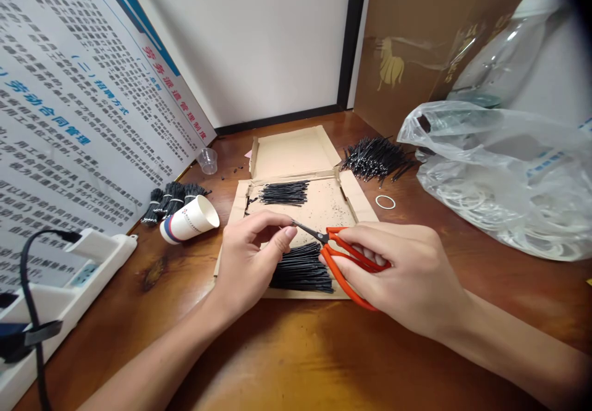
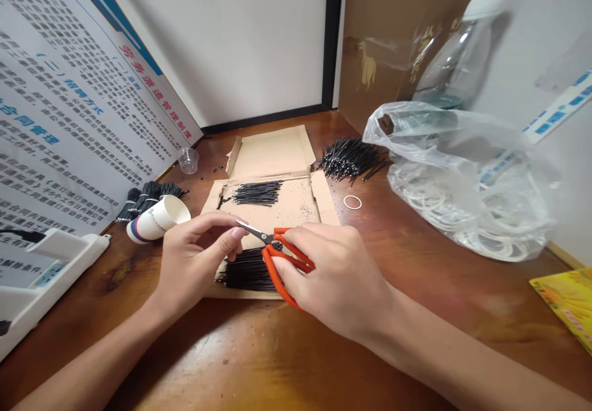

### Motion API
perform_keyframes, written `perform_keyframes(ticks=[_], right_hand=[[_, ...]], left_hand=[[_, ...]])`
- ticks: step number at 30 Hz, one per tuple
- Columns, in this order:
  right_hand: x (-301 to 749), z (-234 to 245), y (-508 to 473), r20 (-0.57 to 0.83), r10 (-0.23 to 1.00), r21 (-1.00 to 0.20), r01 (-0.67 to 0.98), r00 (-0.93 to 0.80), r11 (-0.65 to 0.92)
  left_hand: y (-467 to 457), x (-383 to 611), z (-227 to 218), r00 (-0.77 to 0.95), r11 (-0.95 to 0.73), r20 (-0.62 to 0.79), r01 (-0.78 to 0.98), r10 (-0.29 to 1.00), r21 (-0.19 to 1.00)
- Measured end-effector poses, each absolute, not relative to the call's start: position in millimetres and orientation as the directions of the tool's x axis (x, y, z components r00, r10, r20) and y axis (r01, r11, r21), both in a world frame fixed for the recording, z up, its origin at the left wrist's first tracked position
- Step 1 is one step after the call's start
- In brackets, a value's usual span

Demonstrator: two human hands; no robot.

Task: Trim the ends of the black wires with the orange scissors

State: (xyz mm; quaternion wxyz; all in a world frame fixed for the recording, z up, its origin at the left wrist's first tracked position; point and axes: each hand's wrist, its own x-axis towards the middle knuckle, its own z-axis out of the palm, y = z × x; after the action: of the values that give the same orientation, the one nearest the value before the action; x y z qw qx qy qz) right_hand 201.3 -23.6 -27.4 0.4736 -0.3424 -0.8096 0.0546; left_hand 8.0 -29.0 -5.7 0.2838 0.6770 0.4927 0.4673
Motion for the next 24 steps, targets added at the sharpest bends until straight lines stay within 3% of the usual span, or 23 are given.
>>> perform_keyframes(ticks=[24], right_hand=[[203.7, -24.7, -21.4, 0.722, 0.610, -0.407, 0.512, -0.327, 0.756]], left_hand=[[-28.1, 4.2, -4.3, 0.117, -0.403, 0.398, 0.475, 0.910, 0.782]])
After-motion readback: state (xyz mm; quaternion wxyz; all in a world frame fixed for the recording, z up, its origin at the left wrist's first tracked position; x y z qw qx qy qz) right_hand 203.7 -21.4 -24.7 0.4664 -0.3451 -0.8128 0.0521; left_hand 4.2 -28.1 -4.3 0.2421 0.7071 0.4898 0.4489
